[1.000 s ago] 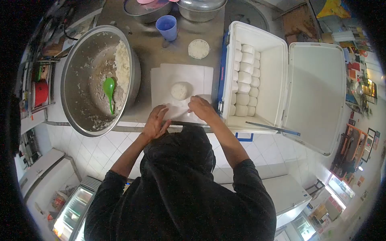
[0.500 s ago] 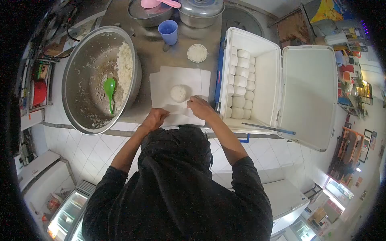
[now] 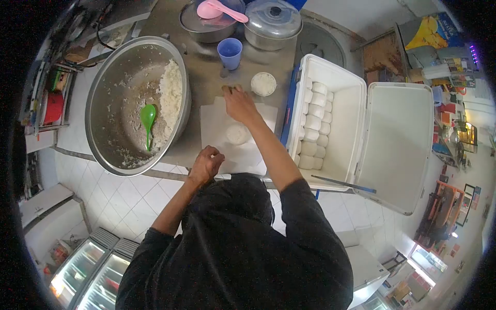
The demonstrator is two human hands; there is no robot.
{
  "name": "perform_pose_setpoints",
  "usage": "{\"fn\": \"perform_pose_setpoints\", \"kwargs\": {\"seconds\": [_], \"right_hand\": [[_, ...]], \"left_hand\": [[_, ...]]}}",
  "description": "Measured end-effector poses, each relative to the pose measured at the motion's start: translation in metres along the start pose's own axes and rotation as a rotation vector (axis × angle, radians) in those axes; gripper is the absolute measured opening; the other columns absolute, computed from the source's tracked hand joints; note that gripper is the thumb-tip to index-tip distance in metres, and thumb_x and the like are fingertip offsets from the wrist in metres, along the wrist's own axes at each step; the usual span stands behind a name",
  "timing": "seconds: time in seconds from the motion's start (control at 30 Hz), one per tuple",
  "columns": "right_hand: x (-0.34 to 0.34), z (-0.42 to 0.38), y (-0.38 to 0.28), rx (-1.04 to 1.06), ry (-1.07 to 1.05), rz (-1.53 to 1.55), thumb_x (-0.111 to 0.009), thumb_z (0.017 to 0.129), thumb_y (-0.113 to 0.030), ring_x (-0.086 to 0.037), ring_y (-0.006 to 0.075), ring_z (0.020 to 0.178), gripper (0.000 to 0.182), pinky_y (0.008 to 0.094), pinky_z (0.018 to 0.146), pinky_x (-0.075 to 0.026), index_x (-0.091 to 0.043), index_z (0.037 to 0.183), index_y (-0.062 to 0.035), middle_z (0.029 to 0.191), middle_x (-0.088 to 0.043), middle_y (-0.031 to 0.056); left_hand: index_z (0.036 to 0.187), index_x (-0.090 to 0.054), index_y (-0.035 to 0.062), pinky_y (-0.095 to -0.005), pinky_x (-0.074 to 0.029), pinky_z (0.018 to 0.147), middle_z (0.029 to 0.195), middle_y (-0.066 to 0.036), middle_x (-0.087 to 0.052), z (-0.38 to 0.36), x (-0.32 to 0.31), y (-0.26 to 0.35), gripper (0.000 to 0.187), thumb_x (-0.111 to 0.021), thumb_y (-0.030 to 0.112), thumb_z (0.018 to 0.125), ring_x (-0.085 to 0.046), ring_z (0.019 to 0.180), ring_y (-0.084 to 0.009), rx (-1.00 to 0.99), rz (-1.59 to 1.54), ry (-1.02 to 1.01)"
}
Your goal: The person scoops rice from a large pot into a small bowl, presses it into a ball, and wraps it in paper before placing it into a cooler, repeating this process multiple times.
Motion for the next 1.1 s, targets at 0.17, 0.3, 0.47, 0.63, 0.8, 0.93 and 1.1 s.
{"fn": "perform_pose_setpoints", "kwargs": {"seconds": [0.17,0.3,0.47,0.63,0.8,0.93,1.1], "right_hand": [[-0.031,0.016,0.011,0.010,-0.320,-0.320,-0.058,0.089,-0.009,-0.059,0.0360,0.117,0.030,0.0448,0.092,-0.050,-0.065,0.117,0.0021,0.110,-0.070,0.0167],[0.065,-0.040,-0.007,-0.097,-0.072,0.060,-0.067,0.087,-0.011,-0.062,0.0333,0.112,0.033,0.0397,0.090,-0.051,-0.067,0.119,-0.0033,0.105,-0.072,0.0144],[0.081,-0.154,-0.005,-0.317,-0.311,0.296,-0.074,0.085,-0.023,-0.064,0.0328,0.104,0.041,0.0429,0.088,-0.052,-0.068,0.122,-0.0070,0.104,-0.070,0.0154],[0.080,-0.182,-0.058,-0.129,-0.063,0.022,-0.075,0.086,-0.031,-0.062,0.0352,0.107,0.049,0.0446,0.084,-0.052,-0.065,0.126,-0.0059,0.110,-0.066,0.0154],[0.022,-0.200,-0.033,-0.103,-0.155,-0.038,-0.071,0.089,-0.025,-0.063,0.0355,0.103,0.032,0.0491,0.082,-0.053,-0.066,0.114,-0.0059,0.108,-0.064,0.0132],[0.035,-0.154,0.007,-0.306,-0.160,0.196,-0.068,0.090,-0.019,-0.065,0.0371,0.098,0.023,0.0498,0.082,-0.053,-0.068,0.110,-0.0071,0.098,-0.069,0.0178],[0.003,-0.121,0.051,-0.395,-0.328,0.099,-0.065,0.091,-0.013,-0.067,0.0388,0.094,0.019,0.0500,0.083,-0.053,-0.068,0.109,-0.0063,0.091,-0.072,0.0197]], "left_hand": [[0.093,-0.073,0.0050,-0.0435,-0.055,0.078,0.091,-0.012,-0.064,-0.005,0.004,0.003,0.010,-0.074,0.005,0.083,-0.063,0.089,-0.0327,-0.032,0.053,0.030],[0.091,-0.070,0.0057,-0.0454,-0.053,0.081,0.093,-0.012,-0.064,-0.003,0.010,0.005,0.007,-0.068,0.006,0.084,-0.062,0.093,-0.0330,0.010,-0.040,0.060],[0.092,-0.071,0.0041,-0.0449,-0.054,0.081,0.091,-0.012,-0.064,0.010,0.025,0.016,0.010,-0.074,0.006,0.084,-0.062,0.091,-0.0327,0.011,-0.032,0.044],[0.090,-0.069,0.0046,-0.0450,-0.053,0.080,0.090,-0.012,-0.064,0.019,0.024,0.019,0.009,-0.073,0.007,0.083,-0.062,0.090,-0.0330,-0.049,0.005,0.067],[0.095,-0.068,0.0034,-0.0457,-0.053,0.082,0.092,-0.015,-0.067,0.033,0.023,0.008,0.009,-0.071,0.006,0.087,-0.064,0.094,-0.0354,0.021,-0.048,0.030],[0.103,-0.065,0.0035,-0.0465,-0.052,0.082,0.090,-0.018,-0.068,0.068,0.004,-0.042,0.014,-0.067,0.003,0.089,-0.065,0.094,-0.0370,0.023,-0.151,0.066],[0.112,-0.061,0.0024,-0.0480,-0.052,0.082,0.105,-0.018,-0.067,0.085,0.019,-0.044,0.026,-0.067,0.001,0.086,-0.064,0.099,-0.0390,0.129,0.062,0.249]]}}
Point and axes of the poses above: each hand's wrist, its own z-axis towards the middle knuckle, its own x-axis out of the back of the hand, y = z × x, the point moved 6 cm from there along z, towards the middle knuckle
